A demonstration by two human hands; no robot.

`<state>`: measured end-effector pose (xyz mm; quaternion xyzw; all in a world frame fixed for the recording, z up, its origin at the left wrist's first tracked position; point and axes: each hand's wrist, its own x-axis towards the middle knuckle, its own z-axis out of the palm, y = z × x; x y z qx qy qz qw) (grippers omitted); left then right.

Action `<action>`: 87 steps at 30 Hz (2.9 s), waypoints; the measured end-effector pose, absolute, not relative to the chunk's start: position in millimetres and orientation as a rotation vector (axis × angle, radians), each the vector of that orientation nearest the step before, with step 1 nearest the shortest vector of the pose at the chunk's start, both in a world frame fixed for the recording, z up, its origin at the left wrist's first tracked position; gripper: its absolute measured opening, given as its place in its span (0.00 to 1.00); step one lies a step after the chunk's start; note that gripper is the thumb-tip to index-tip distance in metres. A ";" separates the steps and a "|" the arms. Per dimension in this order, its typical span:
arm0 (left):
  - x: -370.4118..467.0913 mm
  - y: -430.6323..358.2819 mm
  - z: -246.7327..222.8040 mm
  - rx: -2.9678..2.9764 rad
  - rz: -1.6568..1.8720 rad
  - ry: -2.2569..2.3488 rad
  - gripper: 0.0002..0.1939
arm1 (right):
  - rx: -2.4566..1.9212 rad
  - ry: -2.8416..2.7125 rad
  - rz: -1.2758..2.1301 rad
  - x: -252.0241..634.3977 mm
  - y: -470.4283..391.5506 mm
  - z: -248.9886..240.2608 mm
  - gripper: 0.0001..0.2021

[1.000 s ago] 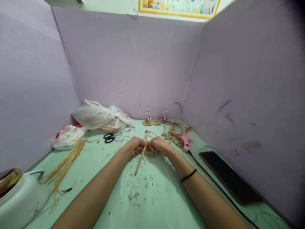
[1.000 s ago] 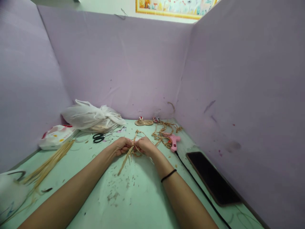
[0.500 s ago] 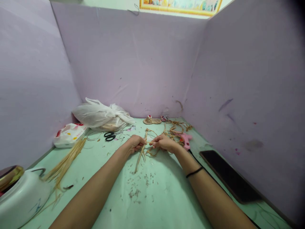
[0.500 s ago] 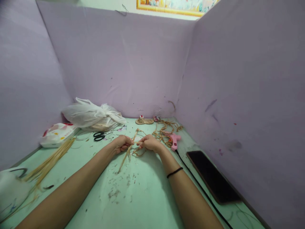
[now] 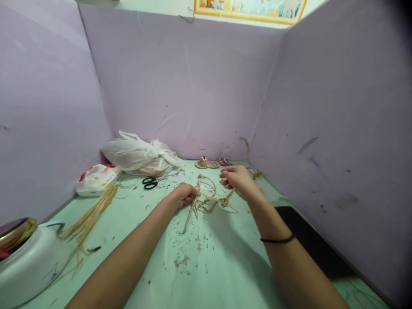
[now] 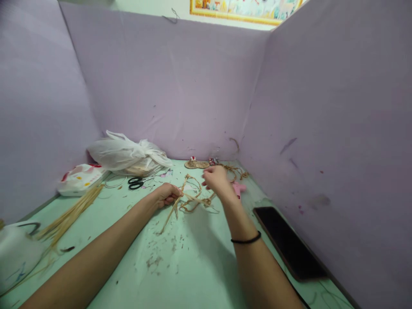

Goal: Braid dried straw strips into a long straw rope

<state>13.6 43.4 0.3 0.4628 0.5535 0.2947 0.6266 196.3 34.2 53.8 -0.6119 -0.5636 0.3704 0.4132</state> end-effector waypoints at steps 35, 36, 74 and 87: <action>-22.1 51.0 15.5 1.503 0.442 1.404 0.07 | -1.421 -1.245 1.514 146.6 35.2 -8.8 0.06; -31.0 51.9 17.2 1.511 0.431 1.377 0.08 | -1.425 -1.244 1.509 146.5 35.1 -9.3 0.06; 43.9 7.1 16.0 2.092 0.639 1.753 0.02 | -1.306 -1.140 1.583 150.4 37.7 -15.2 0.06; 26.6 36.1 11.5 1.057 0.537 1.376 0.08 | -1.268 -1.323 1.607 158.1 40.4 -12.1 0.03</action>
